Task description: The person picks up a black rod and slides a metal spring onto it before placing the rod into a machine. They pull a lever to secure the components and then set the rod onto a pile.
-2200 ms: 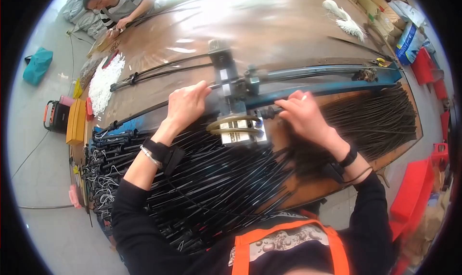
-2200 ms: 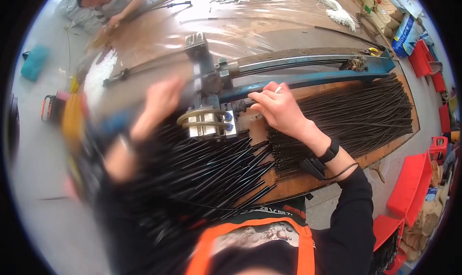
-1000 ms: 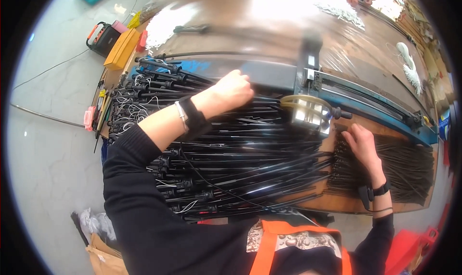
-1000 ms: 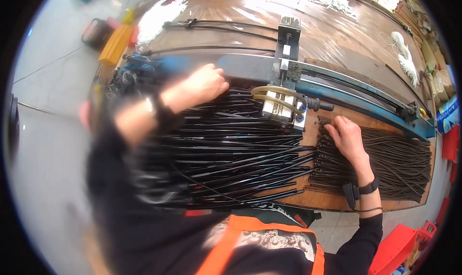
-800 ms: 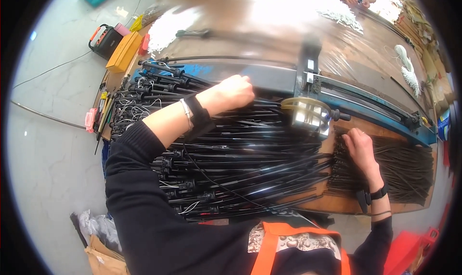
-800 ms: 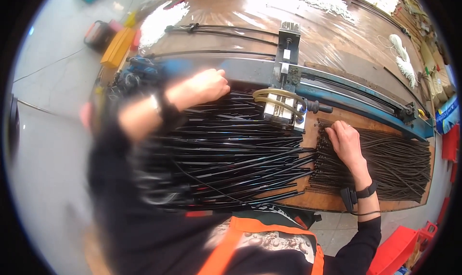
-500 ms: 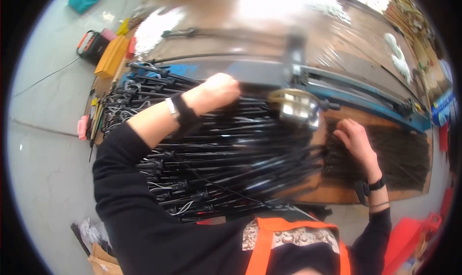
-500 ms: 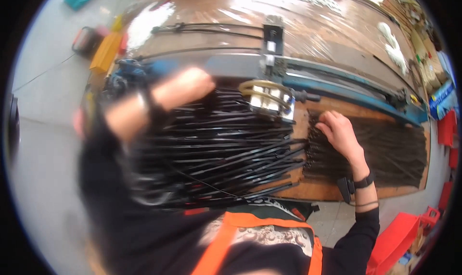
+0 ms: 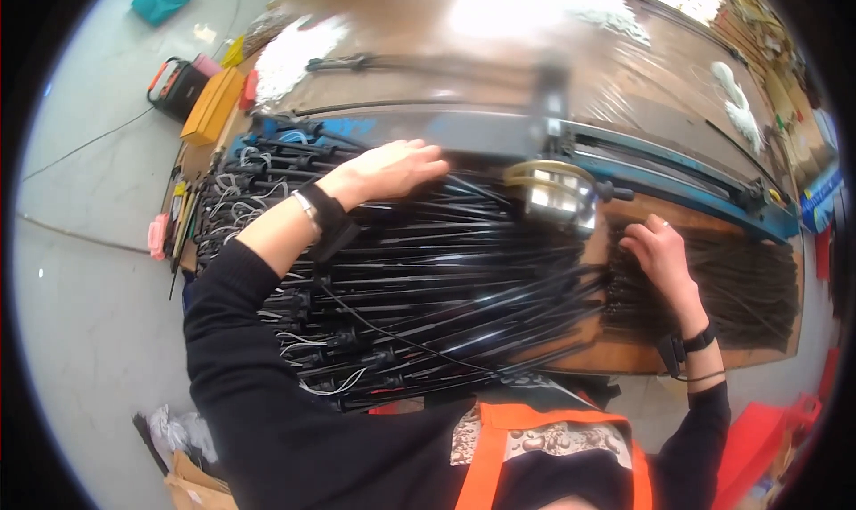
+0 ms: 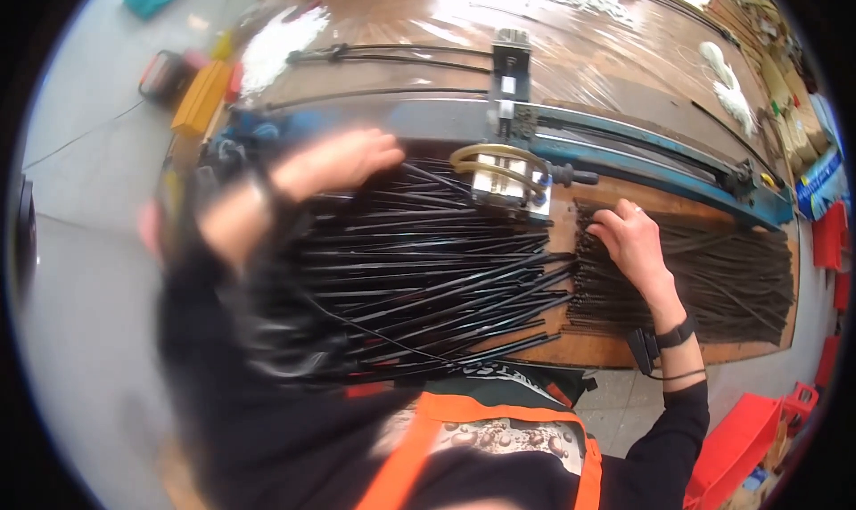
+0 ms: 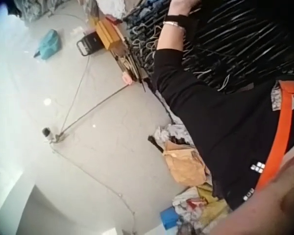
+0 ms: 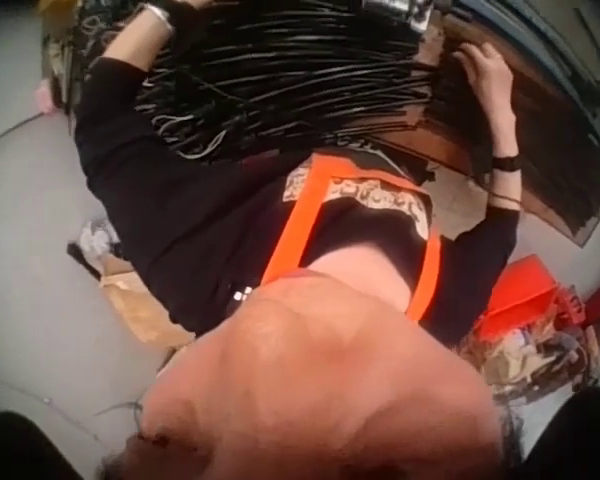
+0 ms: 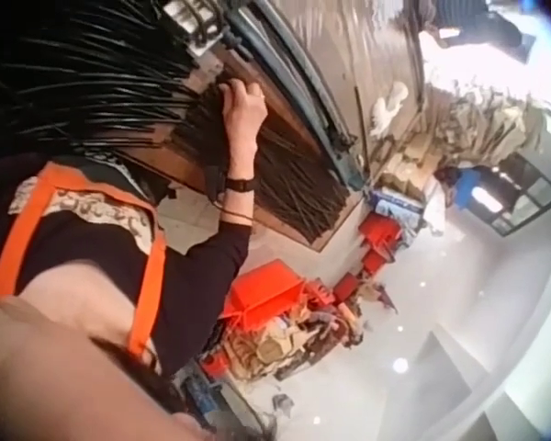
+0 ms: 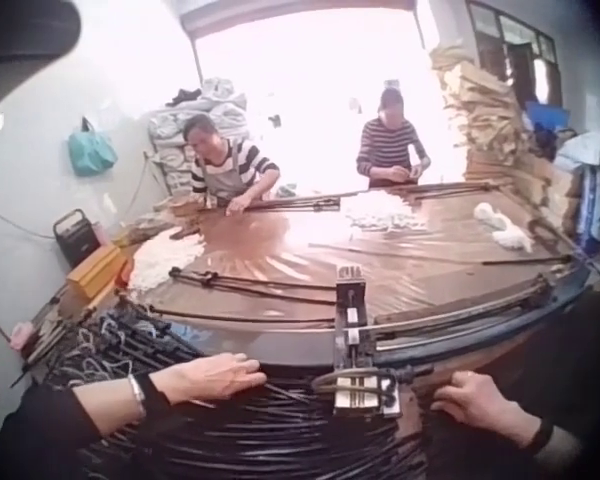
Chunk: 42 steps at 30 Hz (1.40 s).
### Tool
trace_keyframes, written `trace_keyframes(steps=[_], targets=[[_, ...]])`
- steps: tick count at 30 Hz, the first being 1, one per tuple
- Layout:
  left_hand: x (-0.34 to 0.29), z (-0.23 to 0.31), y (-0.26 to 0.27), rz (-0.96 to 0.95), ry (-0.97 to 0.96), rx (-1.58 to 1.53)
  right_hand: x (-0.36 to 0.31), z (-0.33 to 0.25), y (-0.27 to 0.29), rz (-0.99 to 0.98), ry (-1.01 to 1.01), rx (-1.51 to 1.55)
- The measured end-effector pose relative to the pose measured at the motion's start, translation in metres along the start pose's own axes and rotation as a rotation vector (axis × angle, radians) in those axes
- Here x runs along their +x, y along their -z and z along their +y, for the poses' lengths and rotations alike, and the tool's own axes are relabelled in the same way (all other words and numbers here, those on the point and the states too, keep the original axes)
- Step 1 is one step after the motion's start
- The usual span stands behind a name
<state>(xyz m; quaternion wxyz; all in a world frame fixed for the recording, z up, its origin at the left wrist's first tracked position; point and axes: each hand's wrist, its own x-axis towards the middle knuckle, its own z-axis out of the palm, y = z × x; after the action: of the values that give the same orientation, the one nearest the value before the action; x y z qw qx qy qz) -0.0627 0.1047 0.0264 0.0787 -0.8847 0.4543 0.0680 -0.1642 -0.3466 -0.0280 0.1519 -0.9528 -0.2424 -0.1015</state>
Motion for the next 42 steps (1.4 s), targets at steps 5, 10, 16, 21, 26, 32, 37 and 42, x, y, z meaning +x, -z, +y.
trace_keyframes(steps=[5,10,16,21,26,32,37,42], targets=[[-0.018,-0.024,0.018,0.125,-0.024,-0.064,0.004,0.009,-0.011,0.008,-0.044,0.172],[-0.018,-0.024,0.043,0.534,0.048,-0.207,0.01,0.009,-0.004,-0.025,-0.164,0.393],[0.022,-0.012,0.069,0.804,-0.004,-0.381,0.007,0.022,0.005,-0.135,-0.19,0.699],[0.059,-0.007,0.061,1.021,-0.113,-0.284,0.008,0.015,0.023,-0.166,-0.402,0.869],[0.097,0.003,0.062,1.129,-0.289,-0.147,-0.002,0.015,0.037,-0.03,-0.4,0.879],[0.116,0.074,0.092,0.779,-0.22,0.022,0.034,0.009,0.056,0.39,-0.088,0.5],[0.125,0.11,0.108,0.753,-0.243,0.058,0.017,0.01,0.064,0.61,-0.107,0.514],[0.125,0.128,0.108,0.603,-0.216,0.007,0.0,0.021,0.053,0.605,-0.115,0.489]])
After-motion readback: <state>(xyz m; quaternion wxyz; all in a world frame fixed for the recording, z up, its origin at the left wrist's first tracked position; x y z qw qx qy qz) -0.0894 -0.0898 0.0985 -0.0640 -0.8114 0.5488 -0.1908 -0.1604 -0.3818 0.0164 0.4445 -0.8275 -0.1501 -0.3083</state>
